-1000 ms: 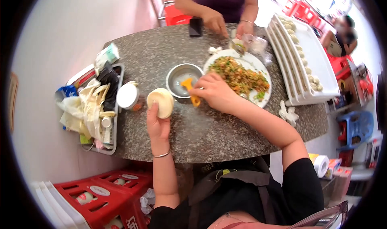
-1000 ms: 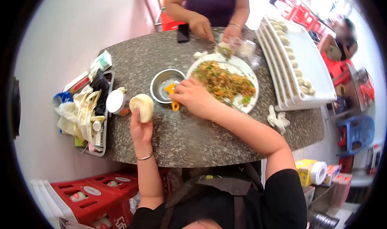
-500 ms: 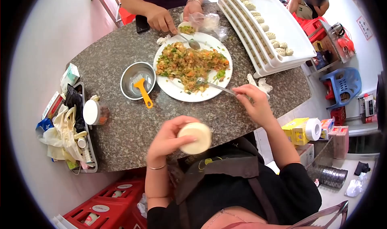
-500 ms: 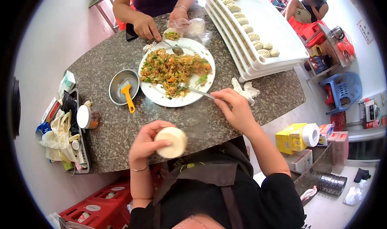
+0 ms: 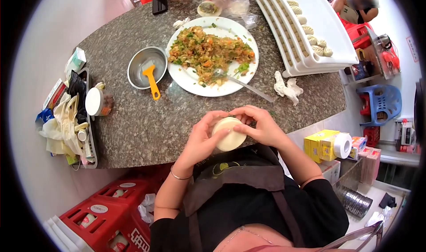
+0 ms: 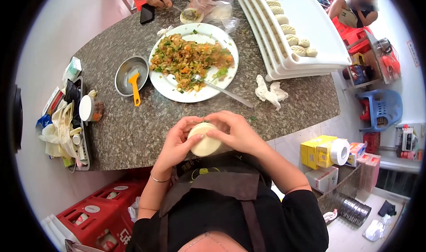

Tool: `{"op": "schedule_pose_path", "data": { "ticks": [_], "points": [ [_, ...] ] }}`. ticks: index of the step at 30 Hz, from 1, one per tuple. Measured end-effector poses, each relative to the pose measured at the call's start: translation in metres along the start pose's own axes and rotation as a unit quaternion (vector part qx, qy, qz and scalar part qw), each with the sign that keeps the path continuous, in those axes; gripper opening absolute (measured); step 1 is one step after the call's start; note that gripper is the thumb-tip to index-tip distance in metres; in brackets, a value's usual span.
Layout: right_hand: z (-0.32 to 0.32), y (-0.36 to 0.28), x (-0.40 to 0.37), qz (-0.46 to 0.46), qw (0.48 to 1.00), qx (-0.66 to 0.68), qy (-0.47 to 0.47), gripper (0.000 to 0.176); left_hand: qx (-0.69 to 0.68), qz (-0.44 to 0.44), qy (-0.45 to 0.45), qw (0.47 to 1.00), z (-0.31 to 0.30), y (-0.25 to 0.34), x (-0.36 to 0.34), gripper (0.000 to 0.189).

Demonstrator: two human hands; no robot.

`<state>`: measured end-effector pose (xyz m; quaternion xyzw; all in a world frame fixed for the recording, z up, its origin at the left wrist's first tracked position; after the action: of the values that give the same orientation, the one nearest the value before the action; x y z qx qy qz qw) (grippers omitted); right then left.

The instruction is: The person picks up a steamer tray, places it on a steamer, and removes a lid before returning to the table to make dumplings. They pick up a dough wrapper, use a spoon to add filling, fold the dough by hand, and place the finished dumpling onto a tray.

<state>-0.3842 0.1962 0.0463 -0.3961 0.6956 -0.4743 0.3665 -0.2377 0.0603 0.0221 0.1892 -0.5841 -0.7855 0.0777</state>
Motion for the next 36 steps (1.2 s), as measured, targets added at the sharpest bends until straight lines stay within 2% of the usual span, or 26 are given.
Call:
{"op": "schedule_pose_path", "data": {
  "ticks": [2, 3, 5, 6, 8, 10, 13, 16, 18, 20, 21, 22, 23, 24, 26, 27, 28, 30, 32, 34, 36],
  "points": [
    [-0.002, -0.001, 0.001, -0.001, 0.998, -0.062, 0.000, 0.031, -0.002, 0.000, 0.008, 1.000, 0.000, 0.000, -0.002, 0.034],
    [-0.002, 0.000, 0.002, -0.001, 0.998, -0.061, -0.002, 0.031, 0.126, 0.045, 0.034, 0.990, 0.001, 0.003, -0.003, 0.033],
    [-0.002, 0.003, 0.003, 0.038, 0.996, -0.083, 0.019, 0.024, 0.338, 0.162, 0.102, 0.921, 0.007, 0.012, -0.005, 0.030],
    [0.000, 0.008, 0.002, 0.041, 0.996, -0.083, 0.019, 0.024, 0.336, 0.160, 0.101, 0.923, 0.007, 0.010, -0.006, 0.030],
    [0.005, 0.018, 0.002, -0.143, 0.964, -0.181, 0.134, 0.017, 0.412, 0.194, 0.108, 0.884, 0.005, 0.007, -0.005, 0.031],
    [0.008, 0.020, -0.001, -0.138, 0.964, -0.172, 0.146, 0.012, 0.413, 0.195, 0.117, 0.882, 0.006, 0.006, -0.006, 0.030],
    [0.008, 0.017, -0.004, -0.161, 0.944, -0.247, 0.147, 0.012, 0.410, 0.193, 0.133, 0.881, 0.008, 0.004, -0.009, 0.029],
    [0.010, 0.010, -0.006, -0.208, 0.936, -0.249, 0.135, 0.012, 0.422, 0.193, 0.140, 0.875, 0.012, 0.010, -0.012, 0.028],
    [0.010, -0.001, -0.007, -0.272, 0.946, -0.173, 0.034, 0.014, 0.436, 0.197, 0.144, 0.866, 0.010, 0.013, -0.010, 0.028],
    [-0.002, -0.006, 0.000, -0.279, 0.946, -0.164, 0.021, 0.021, 0.448, 0.318, 0.065, 0.833, 0.002, 0.013, -0.008, 0.027],
    [-0.011, -0.007, 0.009, -0.243, 0.943, -0.194, 0.116, 0.024, 0.448, 0.319, 0.068, 0.833, 0.002, 0.014, -0.011, 0.027],
    [-0.020, -0.008, 0.017, -0.204, 0.930, -0.222, 0.209, 0.028, 0.290, 0.221, 0.086, 0.927, 0.001, 0.015, -0.015, 0.024],
    [-0.025, -0.007, 0.026, -0.174, 0.916, -0.269, 0.242, 0.033, 0.119, 0.116, 0.098, 0.981, 0.000, 0.015, -0.017, 0.021],
    [-0.028, -0.001, 0.029, -0.177, 0.915, -0.271, 0.241, 0.033, 0.118, 0.119, 0.100, 0.981, 0.000, 0.019, -0.016, 0.021],
    [-0.034, 0.015, 0.036, -0.101, 0.945, -0.288, 0.122, 0.030, -0.072, 0.080, 0.170, 0.980, -0.004, 0.025, -0.012, 0.020],
    [-0.034, 0.012, 0.036, -0.137, 0.936, -0.295, 0.137, 0.027, -0.123, 0.048, 0.166, 0.977, -0.014, 0.012, -0.011, 0.022],
    [-0.036, 0.006, 0.036, -0.143, 0.935, -0.295, 0.133, 0.027, -0.124, 0.053, 0.170, 0.976, -0.018, 0.008, -0.011, 0.022],
    [-0.039, -0.007, 0.033, -0.100, 0.955, -0.235, 0.154, 0.026, -0.285, -0.009, 0.206, 0.936, -0.023, 0.001, -0.012, 0.024],
    [-0.030, -0.007, 0.036, -0.108, 0.958, -0.208, 0.163, 0.026, -0.309, -0.028, 0.201, 0.929, -0.023, -0.004, -0.011, 0.028],
    [-0.019, 0.005, 0.040, -0.155, 0.944, -0.269, 0.111, 0.027, -0.381, -0.032, 0.188, 0.905, -0.021, -0.005, -0.008, 0.033],
    [-0.017, 0.003, 0.037, -0.148, 0.951, -0.253, 0.096, 0.027, -0.393, -0.029, 0.158, 0.905, -0.022, -0.002, -0.006, 0.035]
  ]
}}
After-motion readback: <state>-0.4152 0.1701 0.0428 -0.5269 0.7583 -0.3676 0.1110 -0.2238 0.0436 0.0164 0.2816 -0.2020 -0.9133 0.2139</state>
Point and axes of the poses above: each hand's wrist, its own x-axis towards the middle knuckle, its own z-axis out of the palm, y = z × x, the point moved 1 cm from there along x, towards the middle knuckle, and after that the axes turned 2 degrees about y, right-handed, at the moved point
